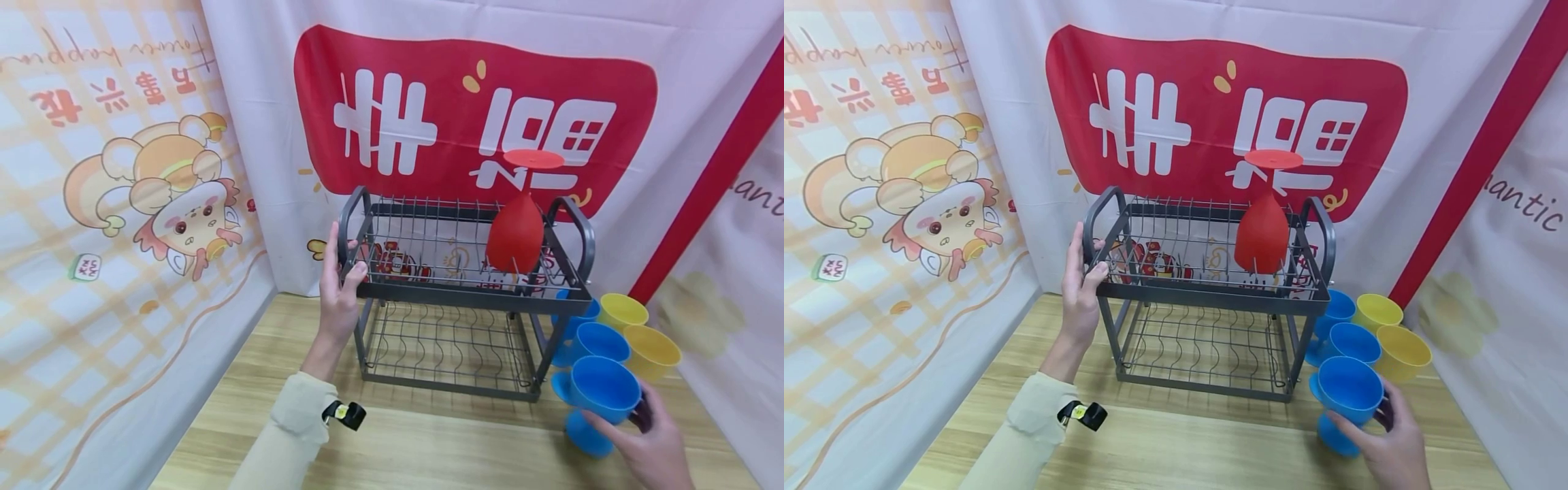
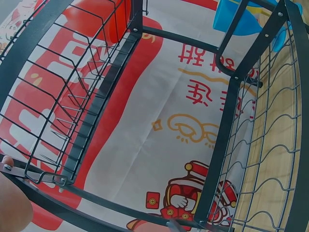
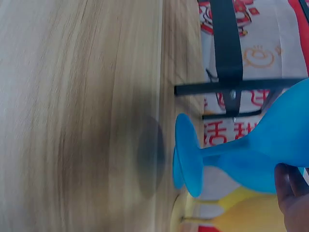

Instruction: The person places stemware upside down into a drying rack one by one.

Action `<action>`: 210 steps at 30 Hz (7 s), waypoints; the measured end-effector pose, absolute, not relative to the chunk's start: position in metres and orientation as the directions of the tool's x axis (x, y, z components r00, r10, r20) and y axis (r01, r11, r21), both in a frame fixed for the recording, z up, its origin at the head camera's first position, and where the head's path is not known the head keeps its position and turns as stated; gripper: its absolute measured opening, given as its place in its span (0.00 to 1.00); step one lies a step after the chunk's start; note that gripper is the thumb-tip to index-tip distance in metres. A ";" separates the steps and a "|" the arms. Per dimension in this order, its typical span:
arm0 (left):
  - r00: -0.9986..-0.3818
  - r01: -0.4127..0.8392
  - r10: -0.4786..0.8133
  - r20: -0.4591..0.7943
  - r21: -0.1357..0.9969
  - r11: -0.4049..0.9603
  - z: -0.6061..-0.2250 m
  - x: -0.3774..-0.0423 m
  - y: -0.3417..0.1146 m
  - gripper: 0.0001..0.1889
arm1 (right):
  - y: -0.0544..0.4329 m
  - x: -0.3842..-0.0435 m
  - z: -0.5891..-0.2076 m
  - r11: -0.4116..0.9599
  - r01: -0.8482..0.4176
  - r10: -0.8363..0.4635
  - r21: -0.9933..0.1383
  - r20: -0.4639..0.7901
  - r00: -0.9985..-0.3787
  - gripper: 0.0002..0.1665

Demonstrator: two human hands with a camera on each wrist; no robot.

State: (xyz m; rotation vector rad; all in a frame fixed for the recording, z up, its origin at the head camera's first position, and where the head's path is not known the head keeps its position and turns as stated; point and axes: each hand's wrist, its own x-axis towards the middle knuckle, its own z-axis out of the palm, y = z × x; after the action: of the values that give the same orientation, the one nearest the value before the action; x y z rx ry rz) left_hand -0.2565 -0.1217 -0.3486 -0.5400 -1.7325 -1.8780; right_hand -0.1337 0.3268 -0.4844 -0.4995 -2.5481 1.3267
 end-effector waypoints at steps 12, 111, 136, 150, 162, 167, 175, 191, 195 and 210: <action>-0.784 0.618 -0.111 0.611 0.784 -0.049 -0.348 -0.256 -0.121 0.40 | 0.278 -0.142 -0.475 0.625 -0.057 0.199 -0.778 0.230 -0.953 0.55; -0.913 0.380 0.162 0.374 0.925 0.004 -0.476 -0.201 -0.063 0.36 | 0.172 -0.158 -0.457 0.621 -0.683 -0.231 -0.385 0.742 -0.629 0.31; -0.950 0.254 0.234 0.209 0.950 0.181 -0.482 -0.203 -0.059 0.44 | 0.159 -0.154 -0.465 0.408 -0.617 -0.071 -0.673 0.650 -0.756 0.35; -0.917 0.305 0.335 0.218 0.923 0.233 -0.484 -0.203 -0.053 0.50 | 0.153 -0.159 -0.448 0.374 -0.356 -0.034 -0.856 0.371 -0.928 0.46; -0.871 0.418 0.385 0.305 0.872 0.256 -0.481 -0.201 -0.047 0.49 | 0.151 -0.168 -0.451 0.419 -0.193 -0.076 -0.887 0.178 -0.981 0.49; -0.882 0.398 0.378 0.280 0.873 0.282 -0.484 -0.199 -0.049 0.50 | 0.150 -0.169 -0.454 0.447 -0.178 -0.087 -0.877 0.156 -0.984 0.50; -0.892 0.373 0.354 0.281 0.900 0.226 -0.482 -0.194 -0.058 0.48 | 0.154 -0.167 -0.453 0.446 -0.204 -0.062 -0.872 0.198 -0.978 0.49; -0.663 0.703 -0.380 0.645 0.711 -0.019 -0.368 -0.227 -0.125 0.24 | 0.179 -0.155 -0.455 0.496 -0.146 0.011 -0.856 0.174 -0.985 0.49; -0.725 0.654 -0.261 0.637 0.756 0.027 -0.346 -0.233 -0.130 0.32 | 0.195 -0.150 -0.453 0.520 -0.124 0.034 -0.845 0.165 -0.986 0.50; -0.813 0.563 -0.143 0.565 0.825 0.056 -0.336 -0.252 -0.125 0.36 | 0.291 -0.125 -0.454 0.685 0.005 0.156 -0.729 0.140 -0.978 0.55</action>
State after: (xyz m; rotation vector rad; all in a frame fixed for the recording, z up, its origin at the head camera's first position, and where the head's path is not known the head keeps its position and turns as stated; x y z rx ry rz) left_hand -0.2516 -0.1248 -0.3355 -0.4197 -1.8304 -1.8098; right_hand -0.1252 0.2915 -0.4544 -0.1307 -2.7044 1.1695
